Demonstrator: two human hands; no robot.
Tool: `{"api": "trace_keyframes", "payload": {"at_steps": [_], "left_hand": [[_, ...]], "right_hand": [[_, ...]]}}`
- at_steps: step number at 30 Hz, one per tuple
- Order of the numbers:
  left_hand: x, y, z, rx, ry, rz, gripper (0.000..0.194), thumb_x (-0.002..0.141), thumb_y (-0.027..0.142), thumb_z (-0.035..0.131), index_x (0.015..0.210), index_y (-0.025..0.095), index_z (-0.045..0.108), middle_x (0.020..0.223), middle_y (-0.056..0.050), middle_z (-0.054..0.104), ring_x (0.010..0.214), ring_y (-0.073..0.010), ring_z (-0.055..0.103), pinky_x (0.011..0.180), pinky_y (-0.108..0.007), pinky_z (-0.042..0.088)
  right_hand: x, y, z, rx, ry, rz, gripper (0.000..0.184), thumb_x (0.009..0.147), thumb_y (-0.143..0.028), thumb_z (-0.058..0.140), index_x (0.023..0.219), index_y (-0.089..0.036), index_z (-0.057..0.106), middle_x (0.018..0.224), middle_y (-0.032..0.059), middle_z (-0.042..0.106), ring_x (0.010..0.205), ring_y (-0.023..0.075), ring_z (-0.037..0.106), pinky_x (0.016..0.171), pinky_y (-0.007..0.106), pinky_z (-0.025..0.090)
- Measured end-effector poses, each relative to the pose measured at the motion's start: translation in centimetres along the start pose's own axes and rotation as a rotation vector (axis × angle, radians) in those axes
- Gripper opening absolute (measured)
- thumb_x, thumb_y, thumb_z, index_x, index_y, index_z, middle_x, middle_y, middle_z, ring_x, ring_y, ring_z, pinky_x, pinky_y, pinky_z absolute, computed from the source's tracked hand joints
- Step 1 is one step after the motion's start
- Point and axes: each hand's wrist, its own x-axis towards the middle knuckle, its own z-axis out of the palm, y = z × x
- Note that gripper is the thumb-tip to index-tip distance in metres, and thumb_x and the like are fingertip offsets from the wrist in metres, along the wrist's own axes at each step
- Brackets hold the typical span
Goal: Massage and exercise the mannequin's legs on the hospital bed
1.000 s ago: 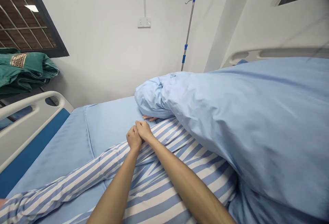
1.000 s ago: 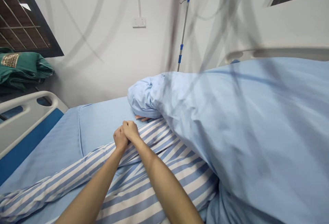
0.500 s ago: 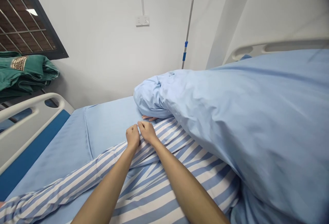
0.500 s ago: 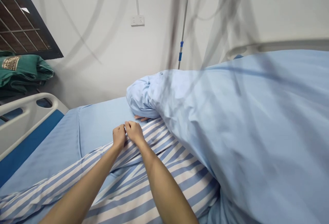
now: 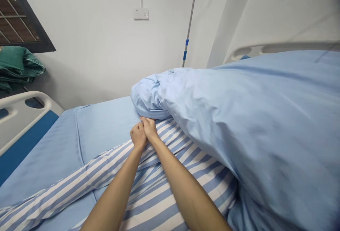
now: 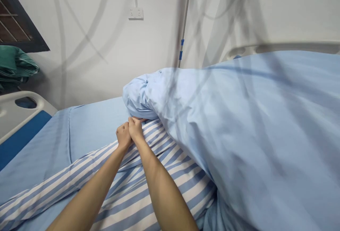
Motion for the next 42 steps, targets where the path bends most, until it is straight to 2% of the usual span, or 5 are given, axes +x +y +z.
{"api": "trace_keyframes", "payload": {"at_steps": [8,14,22,26,42], "left_hand": [[-0.1,-0.2,0.0,0.085,-0.076,0.054,0.033,0.078,0.038,0.04,0.053,0.018,0.047,0.051,0.0,0.05,0.052,-0.01,0.035,0.052,-0.024,0.024],[0.1,-0.1,0.4,0.03,-0.034,0.006,0.036,0.078,0.035,0.035,0.049,0.018,0.047,0.05,0.001,0.047,0.054,-0.0105,0.036,0.052,-0.023,0.025],[2.1,3.1,3.1,-0.275,-0.068,-0.008,0.031,0.075,0.032,0.039,0.047,0.018,0.043,0.045,0.004,0.039,0.05,-0.0087,0.035,0.049,-0.021,0.027],[1.3,3.0,4.1,-0.11,-0.042,0.0,0.032,0.077,0.03,0.039,0.051,0.017,0.052,0.051,0.001,0.051,0.053,-0.0099,0.04,0.052,-0.022,0.028],[0.7,2.0,3.9,0.178,-0.171,-0.004,0.034,0.083,0.03,0.037,0.075,0.019,0.068,0.083,-0.011,0.069,0.077,-0.0176,0.058,0.07,-0.026,0.038]], "right_hand": [[-1.1,-3.0,-2.1,-0.764,-0.044,-0.329,0.034,0.089,-0.034,0.036,0.07,-0.02,0.061,0.067,0.0042,0.065,0.063,0.0149,0.056,0.06,0.024,0.031],[-0.6,-0.7,-2.1,-0.646,0.098,-0.053,0.036,0.09,-0.034,0.034,0.069,-0.021,0.06,0.071,0.0047,0.067,0.067,0.0155,0.057,0.061,0.023,0.033],[1.2,0.0,-2.9,-0.096,0.215,-0.006,0.036,0.085,-0.039,0.035,0.055,-0.02,0.042,0.055,-0.0001,0.053,0.055,0.013,0.043,0.053,0.024,0.033],[2.1,0.4,-3.1,0.053,0.252,0.06,0.032,0.082,-0.039,0.037,0.056,-0.021,0.038,0.051,-0.0025,0.045,0.054,0.0117,0.037,0.052,0.023,0.032],[1.6,-0.4,-5.2,-0.732,0.285,-0.201,0.041,0.09,-0.033,0.028,0.068,-0.015,0.058,0.064,0.0089,0.062,0.057,0.0155,0.048,0.058,0.027,0.026]]}}
